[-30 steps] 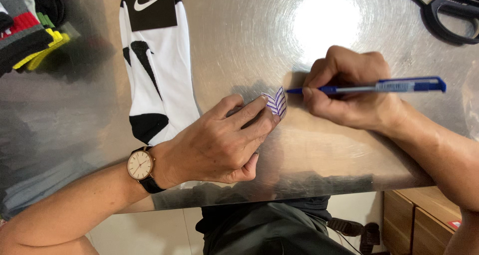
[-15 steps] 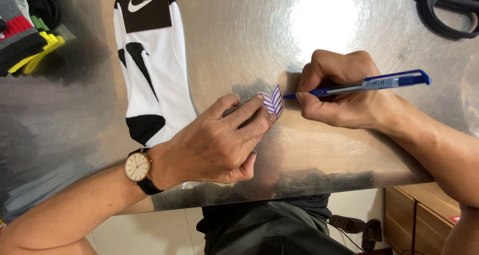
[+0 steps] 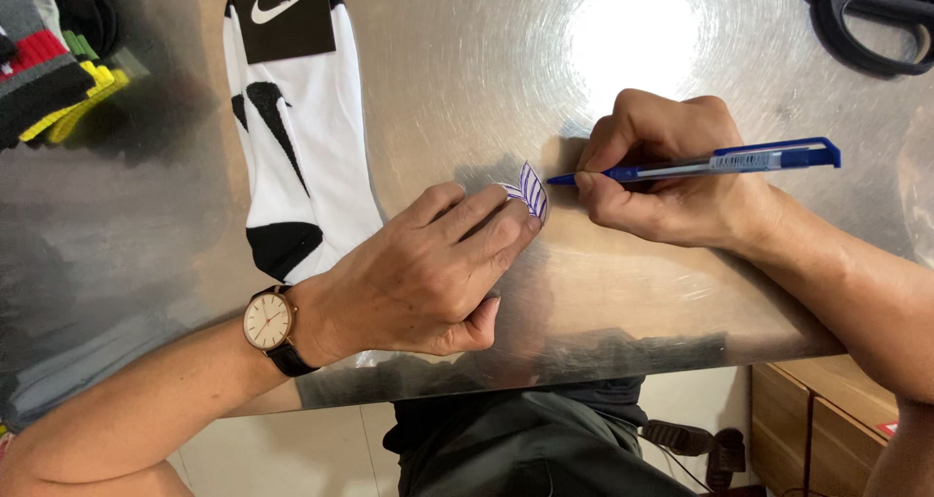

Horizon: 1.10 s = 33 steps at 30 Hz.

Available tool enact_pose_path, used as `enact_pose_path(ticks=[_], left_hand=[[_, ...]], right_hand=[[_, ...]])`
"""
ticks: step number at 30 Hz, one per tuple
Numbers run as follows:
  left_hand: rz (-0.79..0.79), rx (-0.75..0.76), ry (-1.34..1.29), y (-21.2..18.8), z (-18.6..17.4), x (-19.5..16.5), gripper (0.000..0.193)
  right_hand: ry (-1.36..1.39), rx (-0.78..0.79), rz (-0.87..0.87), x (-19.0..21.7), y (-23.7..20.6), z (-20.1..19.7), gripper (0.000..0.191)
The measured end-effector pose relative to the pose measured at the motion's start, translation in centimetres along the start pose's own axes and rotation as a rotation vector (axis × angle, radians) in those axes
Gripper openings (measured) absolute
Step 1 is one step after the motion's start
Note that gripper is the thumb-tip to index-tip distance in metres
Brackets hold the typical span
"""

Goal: The person folds a small white paper, trims it with scissors, and then uses a blue pen to draw a leaf-like pattern on the trimmed piece. The person handles the paper and tools directly on a metal table.

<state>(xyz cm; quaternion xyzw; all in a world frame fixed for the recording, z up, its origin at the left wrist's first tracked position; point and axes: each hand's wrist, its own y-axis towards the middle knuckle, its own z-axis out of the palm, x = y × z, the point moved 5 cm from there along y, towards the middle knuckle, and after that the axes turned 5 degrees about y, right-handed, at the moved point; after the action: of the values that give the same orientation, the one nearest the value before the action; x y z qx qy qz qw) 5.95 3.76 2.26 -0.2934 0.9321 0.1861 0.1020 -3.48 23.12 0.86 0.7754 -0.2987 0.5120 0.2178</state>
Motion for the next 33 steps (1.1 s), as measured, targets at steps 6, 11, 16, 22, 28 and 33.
enact_pose_path(ticks=[6, 11, 16, 22, 28, 33], left_hand=[[0.002, 0.000, 0.012, 0.04, 0.00, -0.03, 0.059], [0.010, 0.012, 0.016, -0.04, 0.03, -0.03, 0.058], [0.005, -0.002, -0.011, -0.01, 0.07, -0.06, 0.058], [0.008, 0.006, -0.003, 0.07, 0.08, -0.06, 0.060], [0.015, 0.026, -0.022, 0.10, 0.04, 0.01, 0.059], [0.012, 0.002, -0.025, 0.10, 0.02, 0.11, 0.063]], right_hand=[[0.003, 0.014, 0.020, 0.11, 0.13, 0.27, 0.020], [-0.018, 0.021, 0.045, 0.31, 0.19, 0.38, 0.020], [-0.070, 0.078, 0.037, 0.42, 0.23, 0.53, 0.024], [-0.046, 0.035, 0.009, 0.45, 0.14, 0.50, 0.021], [-0.081, 0.108, -0.003, 0.19, -0.02, 0.74, 0.021], [0.023, 0.035, -0.013, 0.22, -0.04, 0.21, 0.019]])
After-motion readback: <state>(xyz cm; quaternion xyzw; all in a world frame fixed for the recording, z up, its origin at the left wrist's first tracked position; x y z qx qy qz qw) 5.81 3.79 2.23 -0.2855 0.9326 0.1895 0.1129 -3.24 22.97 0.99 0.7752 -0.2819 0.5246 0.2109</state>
